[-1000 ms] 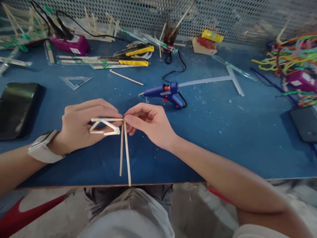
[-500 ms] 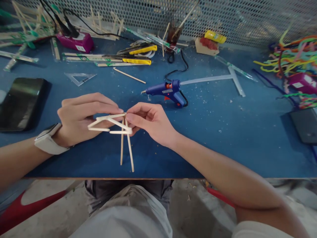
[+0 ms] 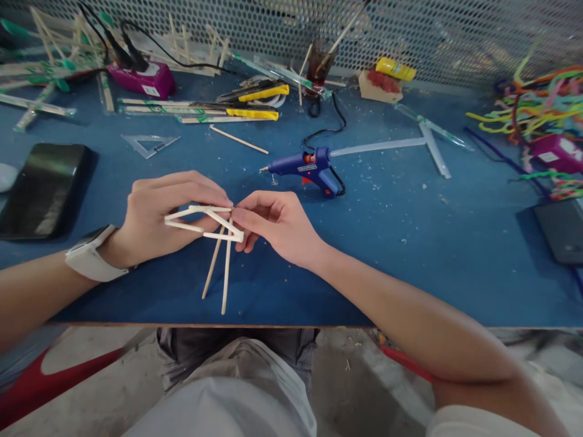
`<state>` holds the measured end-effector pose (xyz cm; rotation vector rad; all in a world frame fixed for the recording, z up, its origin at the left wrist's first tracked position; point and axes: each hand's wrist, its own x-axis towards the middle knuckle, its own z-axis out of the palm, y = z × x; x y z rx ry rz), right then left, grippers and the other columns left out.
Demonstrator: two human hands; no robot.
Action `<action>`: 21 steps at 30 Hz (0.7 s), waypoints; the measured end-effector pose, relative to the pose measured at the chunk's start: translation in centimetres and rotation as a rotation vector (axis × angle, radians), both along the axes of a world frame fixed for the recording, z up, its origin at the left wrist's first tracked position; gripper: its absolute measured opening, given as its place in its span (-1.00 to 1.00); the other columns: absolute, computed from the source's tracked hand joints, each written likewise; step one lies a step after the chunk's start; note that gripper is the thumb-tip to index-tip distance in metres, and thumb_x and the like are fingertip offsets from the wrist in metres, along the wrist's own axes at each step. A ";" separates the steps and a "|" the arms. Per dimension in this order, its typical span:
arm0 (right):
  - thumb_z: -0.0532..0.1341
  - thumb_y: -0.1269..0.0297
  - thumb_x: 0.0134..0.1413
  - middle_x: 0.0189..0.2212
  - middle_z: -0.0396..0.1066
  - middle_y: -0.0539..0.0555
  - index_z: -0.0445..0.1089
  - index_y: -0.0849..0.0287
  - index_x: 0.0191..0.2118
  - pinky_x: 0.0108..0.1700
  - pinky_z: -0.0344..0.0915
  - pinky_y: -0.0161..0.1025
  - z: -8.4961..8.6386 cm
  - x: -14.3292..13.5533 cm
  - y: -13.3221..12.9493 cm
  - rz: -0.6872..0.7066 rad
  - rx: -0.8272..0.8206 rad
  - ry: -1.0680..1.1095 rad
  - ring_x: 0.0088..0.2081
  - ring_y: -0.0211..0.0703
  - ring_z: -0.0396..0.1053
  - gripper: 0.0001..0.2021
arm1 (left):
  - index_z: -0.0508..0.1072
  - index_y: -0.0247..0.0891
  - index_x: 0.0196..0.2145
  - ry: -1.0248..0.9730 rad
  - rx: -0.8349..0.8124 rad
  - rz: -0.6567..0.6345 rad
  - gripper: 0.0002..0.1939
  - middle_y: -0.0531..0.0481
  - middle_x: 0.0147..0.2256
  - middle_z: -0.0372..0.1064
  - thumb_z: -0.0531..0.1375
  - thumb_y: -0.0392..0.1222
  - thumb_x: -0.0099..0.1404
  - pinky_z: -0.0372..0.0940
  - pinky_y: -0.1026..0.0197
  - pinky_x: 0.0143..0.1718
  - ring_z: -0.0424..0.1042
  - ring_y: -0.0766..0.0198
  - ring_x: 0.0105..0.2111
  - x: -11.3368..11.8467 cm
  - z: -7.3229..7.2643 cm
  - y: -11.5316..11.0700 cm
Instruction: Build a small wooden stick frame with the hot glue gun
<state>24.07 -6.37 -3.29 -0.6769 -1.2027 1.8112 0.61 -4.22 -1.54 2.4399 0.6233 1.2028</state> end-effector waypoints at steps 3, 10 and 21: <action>0.62 0.11 0.26 -0.46 0.66 -0.03 0.66 0.19 -0.24 -0.45 0.61 -0.43 -0.1 -0.1 0.0 -0.002 0.028 0.020 -0.49 -0.24 0.65 -0.73 | 0.70 -0.03 -0.07 -0.016 -0.033 -0.003 -0.89 0.02 -0.18 0.72 0.39 -0.26 0.56 0.57 0.27 -0.16 0.70 0.27 -0.23 0.1 0.2 0.0; 0.66 0.08 0.20 -0.46 0.64 -0.05 0.63 0.19 -0.25 -0.45 0.60 -0.42 -0.2 -0.1 0.0 0.002 0.046 0.035 -0.50 -0.26 0.64 -0.68 | 0.72 -0.11 -0.06 -0.060 -0.020 -0.023 -0.92 0.00 -0.19 0.73 0.39 -0.26 0.57 0.55 0.28 -0.19 0.70 0.29 -0.24 0.2 0.4 -0.2; 0.63 0.03 0.24 -0.48 0.63 -0.04 0.60 0.20 -0.25 -0.45 0.59 -0.41 -0.1 -0.1 0.1 -0.002 0.066 -0.022 -0.48 -0.26 0.64 -0.64 | 0.76 -0.08 -0.10 -0.069 -0.239 -0.052 -0.96 0.01 -0.22 0.72 0.47 -0.12 0.54 0.46 0.30 -0.30 0.65 0.32 -0.30 0.0 0.7 0.1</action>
